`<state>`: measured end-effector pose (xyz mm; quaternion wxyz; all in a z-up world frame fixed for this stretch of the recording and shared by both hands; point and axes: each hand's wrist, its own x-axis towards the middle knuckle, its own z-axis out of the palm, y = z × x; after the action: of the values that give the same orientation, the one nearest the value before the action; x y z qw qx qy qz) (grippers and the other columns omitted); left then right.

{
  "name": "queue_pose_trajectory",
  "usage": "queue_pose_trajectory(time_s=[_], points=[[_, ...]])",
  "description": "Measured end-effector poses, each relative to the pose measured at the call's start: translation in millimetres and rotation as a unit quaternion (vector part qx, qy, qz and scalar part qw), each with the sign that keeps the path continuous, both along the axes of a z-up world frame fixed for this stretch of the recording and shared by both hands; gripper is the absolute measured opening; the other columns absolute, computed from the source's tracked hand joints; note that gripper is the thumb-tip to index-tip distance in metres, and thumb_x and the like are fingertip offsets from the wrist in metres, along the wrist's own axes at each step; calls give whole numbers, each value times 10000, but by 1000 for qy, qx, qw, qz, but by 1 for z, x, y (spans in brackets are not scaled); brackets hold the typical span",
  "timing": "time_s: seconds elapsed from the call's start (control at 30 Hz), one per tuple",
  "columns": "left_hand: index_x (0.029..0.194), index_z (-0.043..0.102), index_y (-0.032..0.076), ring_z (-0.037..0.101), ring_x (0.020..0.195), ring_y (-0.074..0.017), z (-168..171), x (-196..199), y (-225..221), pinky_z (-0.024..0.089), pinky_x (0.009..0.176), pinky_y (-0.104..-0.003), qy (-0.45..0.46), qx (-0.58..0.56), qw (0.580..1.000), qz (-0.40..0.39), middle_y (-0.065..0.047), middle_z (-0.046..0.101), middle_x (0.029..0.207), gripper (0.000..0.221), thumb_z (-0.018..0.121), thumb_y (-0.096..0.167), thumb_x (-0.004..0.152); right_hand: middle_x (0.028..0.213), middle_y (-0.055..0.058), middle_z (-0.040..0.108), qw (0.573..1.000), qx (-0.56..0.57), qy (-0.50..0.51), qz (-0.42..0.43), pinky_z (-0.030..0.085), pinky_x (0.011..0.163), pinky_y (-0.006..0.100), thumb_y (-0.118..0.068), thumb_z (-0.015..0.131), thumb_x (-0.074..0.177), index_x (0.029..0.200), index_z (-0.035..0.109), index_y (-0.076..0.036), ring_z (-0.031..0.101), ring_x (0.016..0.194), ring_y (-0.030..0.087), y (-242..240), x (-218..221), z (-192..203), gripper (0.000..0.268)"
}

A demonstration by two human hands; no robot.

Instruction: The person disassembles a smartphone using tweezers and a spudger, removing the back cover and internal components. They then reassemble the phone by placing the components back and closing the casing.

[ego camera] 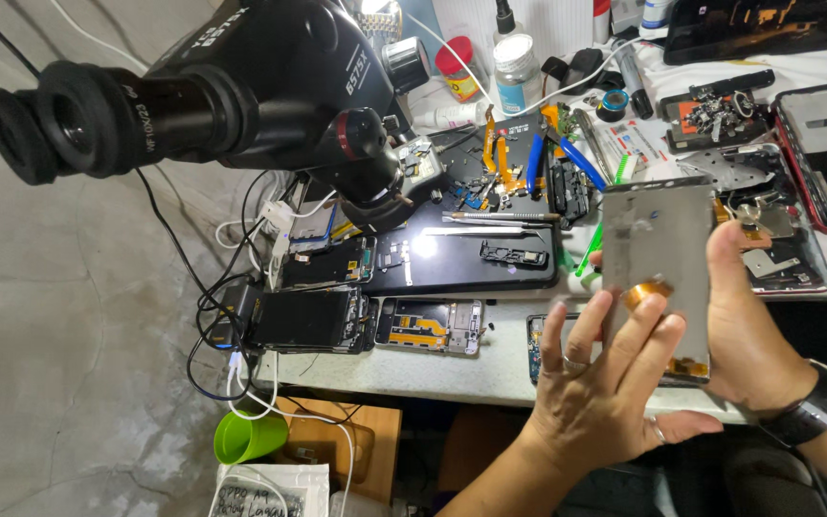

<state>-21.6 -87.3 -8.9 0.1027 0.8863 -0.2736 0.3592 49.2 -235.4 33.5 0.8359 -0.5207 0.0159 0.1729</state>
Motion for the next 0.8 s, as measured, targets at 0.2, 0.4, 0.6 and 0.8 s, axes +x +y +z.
queue_pose_trajectory(time_s=[0.2,0.4,0.6,0.8], points=[[1409,663,160,364,1520,-311,9,8,0,37,1335,-530,-14,0,1000,14,-42,621,1534,799,521,778,922,1288,113,646,998,-53,28,5,515,979,419,-683,192,937,1424,498,-114,632,1178,236,5,-9,-2,810],[1473,644,196,356,1537,-315,25,12,-1,-6,1331,-541,3,3,1000,14,-39,613,1488,819,527,779,909,1311,120,648,995,-75,61,25,532,958,447,-714,169,935,1455,499,-136,644,1196,248,0,-2,-17,845],[1594,531,154,381,1541,-303,27,22,8,22,1325,-572,87,-39,995,-8,-16,619,1523,881,614,711,916,1297,125,667,984,-134,104,55,537,929,401,-804,154,886,1441,490,-162,655,1182,257,0,-2,-21,912],[1597,378,172,385,1525,-316,26,34,26,52,1353,-637,212,-184,953,-111,52,584,1513,636,623,325,1030,1271,114,670,980,-160,95,66,552,898,381,-836,133,862,1464,503,-156,663,1146,223,-1,-3,-15,980]])
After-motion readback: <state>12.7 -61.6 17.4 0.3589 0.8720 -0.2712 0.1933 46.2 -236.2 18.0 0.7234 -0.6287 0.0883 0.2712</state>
